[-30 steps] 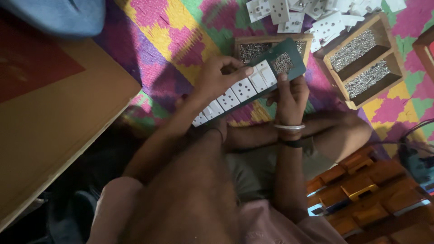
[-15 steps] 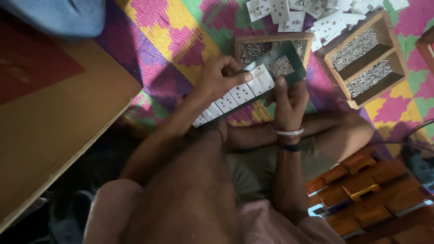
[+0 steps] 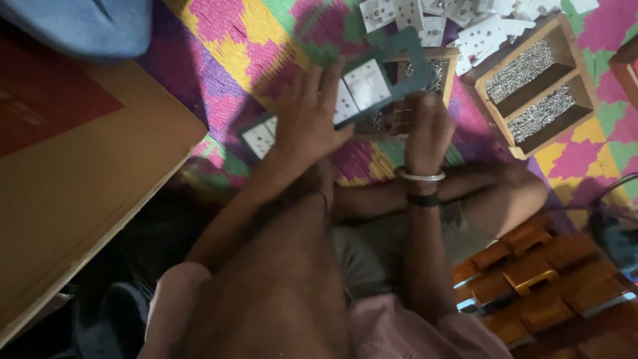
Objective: The person sits on a mat and assembles small white plastic electrical components into a green plastic frame. They pick up the components and metal fasteners from wooden trays and insert them into the frame slots, occasionally adjusting the frame's position.
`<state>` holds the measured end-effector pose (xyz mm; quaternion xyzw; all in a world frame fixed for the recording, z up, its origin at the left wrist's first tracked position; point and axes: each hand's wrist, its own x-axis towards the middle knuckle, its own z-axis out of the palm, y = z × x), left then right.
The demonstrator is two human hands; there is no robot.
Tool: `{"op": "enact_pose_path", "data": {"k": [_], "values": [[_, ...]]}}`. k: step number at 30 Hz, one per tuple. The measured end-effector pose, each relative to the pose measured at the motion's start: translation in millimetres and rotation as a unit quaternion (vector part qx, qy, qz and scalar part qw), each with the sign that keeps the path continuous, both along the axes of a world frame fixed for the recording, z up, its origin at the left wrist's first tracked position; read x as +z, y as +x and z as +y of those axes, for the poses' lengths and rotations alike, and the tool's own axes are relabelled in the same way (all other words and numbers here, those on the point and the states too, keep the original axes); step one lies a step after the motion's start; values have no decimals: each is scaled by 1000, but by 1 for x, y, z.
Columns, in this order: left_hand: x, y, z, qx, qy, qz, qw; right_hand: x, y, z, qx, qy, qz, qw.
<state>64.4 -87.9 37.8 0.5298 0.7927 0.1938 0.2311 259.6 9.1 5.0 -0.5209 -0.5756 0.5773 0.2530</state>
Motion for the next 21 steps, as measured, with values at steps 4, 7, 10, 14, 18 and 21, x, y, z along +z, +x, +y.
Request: {"op": "enact_pose_path", "data": {"k": [4, 7, 10, 14, 18, 21], "values": [[4, -12, 2, -15, 45, 86, 995, -11, -13, -5, 251, 374, -268, 851], [7, -9, 1, -10, 40, 57, 998, -21, -23, -18, 255, 363, -259, 858], [7, -6, 1, -9, 58, 75, 995, -28, -20, -23, 199, 316, -173, 911], [5, -5, 1, -15, 46, 73, 996, -25, -6, -23, 157, 304, -116, 932], [3, -5, 1, -22, 28, 78, 996, -12, 1, -23, 86, -91, 22, 992], [4, -5, -1, -28, 26, 86, 996, 6, 4, -25, 65, -150, 153, 975]]}}
